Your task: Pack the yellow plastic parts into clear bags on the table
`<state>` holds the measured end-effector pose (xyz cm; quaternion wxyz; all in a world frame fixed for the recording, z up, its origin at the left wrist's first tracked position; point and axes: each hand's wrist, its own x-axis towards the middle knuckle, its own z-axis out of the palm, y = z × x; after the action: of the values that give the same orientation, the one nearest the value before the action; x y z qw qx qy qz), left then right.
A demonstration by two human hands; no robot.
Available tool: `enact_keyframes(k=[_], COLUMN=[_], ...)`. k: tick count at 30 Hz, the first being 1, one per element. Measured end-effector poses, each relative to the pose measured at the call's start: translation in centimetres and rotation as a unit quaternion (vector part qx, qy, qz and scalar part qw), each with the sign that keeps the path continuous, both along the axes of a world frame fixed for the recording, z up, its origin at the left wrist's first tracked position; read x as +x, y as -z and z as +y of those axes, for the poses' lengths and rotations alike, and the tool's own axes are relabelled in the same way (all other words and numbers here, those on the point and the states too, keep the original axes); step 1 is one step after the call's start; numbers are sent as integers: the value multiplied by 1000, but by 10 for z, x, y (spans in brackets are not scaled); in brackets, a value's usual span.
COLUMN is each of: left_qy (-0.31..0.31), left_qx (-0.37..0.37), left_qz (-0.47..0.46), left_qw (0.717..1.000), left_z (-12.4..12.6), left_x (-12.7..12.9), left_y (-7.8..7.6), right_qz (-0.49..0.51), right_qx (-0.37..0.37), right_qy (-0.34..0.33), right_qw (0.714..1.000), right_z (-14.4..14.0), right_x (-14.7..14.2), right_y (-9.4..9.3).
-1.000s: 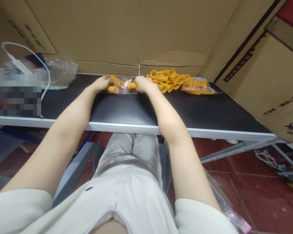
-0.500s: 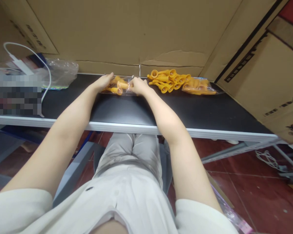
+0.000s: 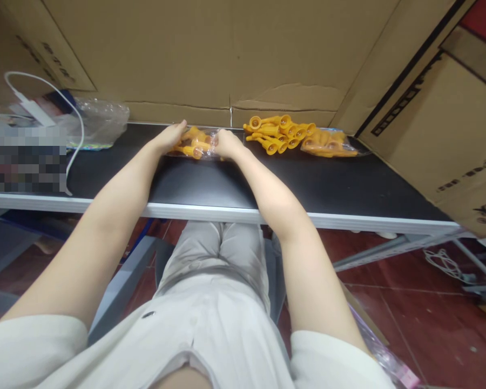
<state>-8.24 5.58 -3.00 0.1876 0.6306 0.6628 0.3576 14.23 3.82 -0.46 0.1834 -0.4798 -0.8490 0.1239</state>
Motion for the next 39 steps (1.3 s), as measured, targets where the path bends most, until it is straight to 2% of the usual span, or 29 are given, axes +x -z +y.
enact_keyframes(k=[2, 4, 6, 8, 11, 15, 20, 23, 27, 33, 36, 39], left_qy=[-7, -19, -30, -38, -45, -41, -56, -73, -51, -25, -39, -65], left_qx=[8, 13, 18, 22, 22, 27, 34, 39, 31, -45, -71, -72], left_qz=[21, 34, 29, 22, 16, 14, 16, 38, 98, 147, 160, 148], left_qw=[1000, 999, 999, 999, 999, 999, 998, 996, 993, 988, 984, 984], left_z=[1, 2, 4, 7, 11, 10, 4, 1, -1, -10, -15, -14], left_x=[-1, -1, -3, -5, -7, -7, -3, -2, -1, 5, 5, 0], left_y=[-1, -3, -3, -2, 0, 0, -3, -4, -2, -3, -5, -3], right_qz=[115, 222, 283, 292, 251, 205, 268, 280, 306, 272, 225, 122], right_qx=[-46, -97, -126, -125, -114, -160, -186, -176, -170, -146, -83, 45], right_qy=[25, 45, 55, 73, 91, 52, 26, 19, 45, 3, 24, 93], right_qw=[992, 969, 949, 945, 957, 964, 945, 944, 936, 951, 971, 987], right_z=[1, 2, 3, 5, 9, 11, 8, 8, 9, 22, 31, 36], right_x=[-2, -5, -7, -8, -5, 0, 0, -1, -1, 1, 5, 20], right_y=[0, -1, -1, 0, 3, 5, 3, 2, 4, 12, 11, 5])
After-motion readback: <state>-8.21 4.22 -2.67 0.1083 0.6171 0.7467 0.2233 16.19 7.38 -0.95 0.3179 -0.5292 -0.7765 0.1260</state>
